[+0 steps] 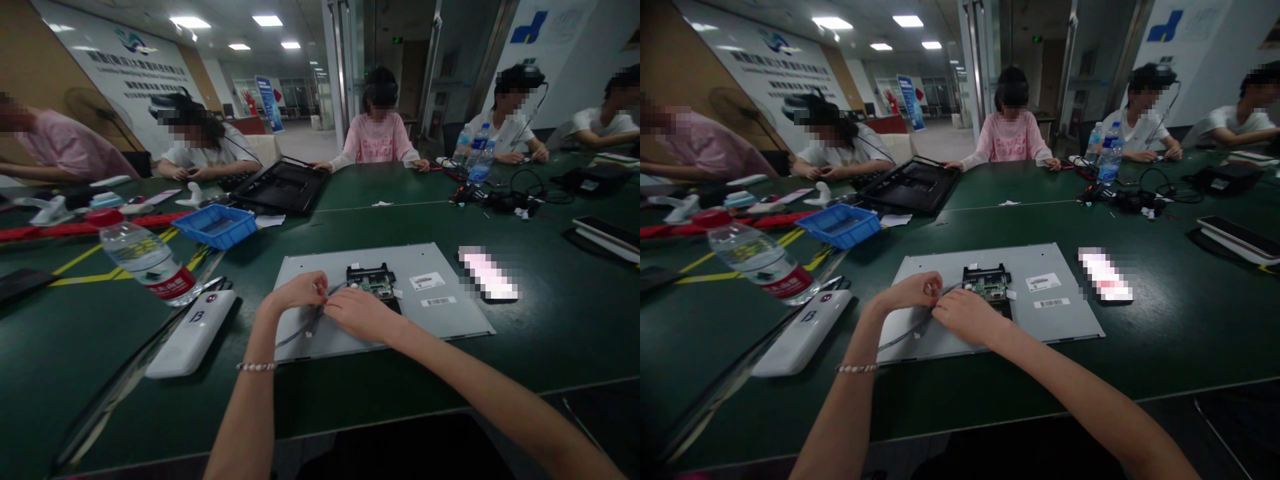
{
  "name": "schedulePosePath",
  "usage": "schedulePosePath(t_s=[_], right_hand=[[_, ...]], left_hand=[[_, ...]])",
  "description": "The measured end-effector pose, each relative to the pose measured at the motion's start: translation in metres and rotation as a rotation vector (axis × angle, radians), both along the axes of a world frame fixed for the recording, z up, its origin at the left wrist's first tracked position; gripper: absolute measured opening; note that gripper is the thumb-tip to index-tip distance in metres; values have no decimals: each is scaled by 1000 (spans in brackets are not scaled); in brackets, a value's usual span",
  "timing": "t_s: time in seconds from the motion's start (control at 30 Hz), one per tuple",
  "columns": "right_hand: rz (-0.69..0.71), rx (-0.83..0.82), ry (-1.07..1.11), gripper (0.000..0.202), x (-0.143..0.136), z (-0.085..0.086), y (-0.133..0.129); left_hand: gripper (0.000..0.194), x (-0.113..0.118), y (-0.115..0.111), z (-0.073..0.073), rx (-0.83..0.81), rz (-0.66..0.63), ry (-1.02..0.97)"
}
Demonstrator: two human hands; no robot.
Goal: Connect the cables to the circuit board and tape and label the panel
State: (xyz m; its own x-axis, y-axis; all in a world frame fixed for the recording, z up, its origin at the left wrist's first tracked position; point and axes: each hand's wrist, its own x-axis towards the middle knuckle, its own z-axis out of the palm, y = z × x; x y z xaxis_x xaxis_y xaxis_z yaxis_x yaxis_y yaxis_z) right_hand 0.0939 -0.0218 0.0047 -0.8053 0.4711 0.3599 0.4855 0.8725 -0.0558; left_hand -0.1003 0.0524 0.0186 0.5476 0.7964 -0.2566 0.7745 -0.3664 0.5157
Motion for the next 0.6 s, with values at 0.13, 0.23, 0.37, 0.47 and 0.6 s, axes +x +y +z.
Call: schedulePosePath(t_s=[0.13, 0.23, 0.37, 0.47, 0.6], right_hand=[[-24, 69, -61, 23, -2, 0, -1], [-25, 114, -113, 20, -6, -1, 0], [-39, 136, -142, 16, -11, -5, 0], [-73, 128, -106, 15, -12, -8, -2], [-74, 99, -86, 14, -12, -12, -4]], left_hand=[[29, -1, 2, -4, -16, -11, -15], [28, -1, 2, -5, -26, -7, -10], [26, 1, 0, -1, -19, -2, -9], [22, 2, 0, 0, 2, -9, -6], [24, 1, 1, -2, 4, -6, -12]])
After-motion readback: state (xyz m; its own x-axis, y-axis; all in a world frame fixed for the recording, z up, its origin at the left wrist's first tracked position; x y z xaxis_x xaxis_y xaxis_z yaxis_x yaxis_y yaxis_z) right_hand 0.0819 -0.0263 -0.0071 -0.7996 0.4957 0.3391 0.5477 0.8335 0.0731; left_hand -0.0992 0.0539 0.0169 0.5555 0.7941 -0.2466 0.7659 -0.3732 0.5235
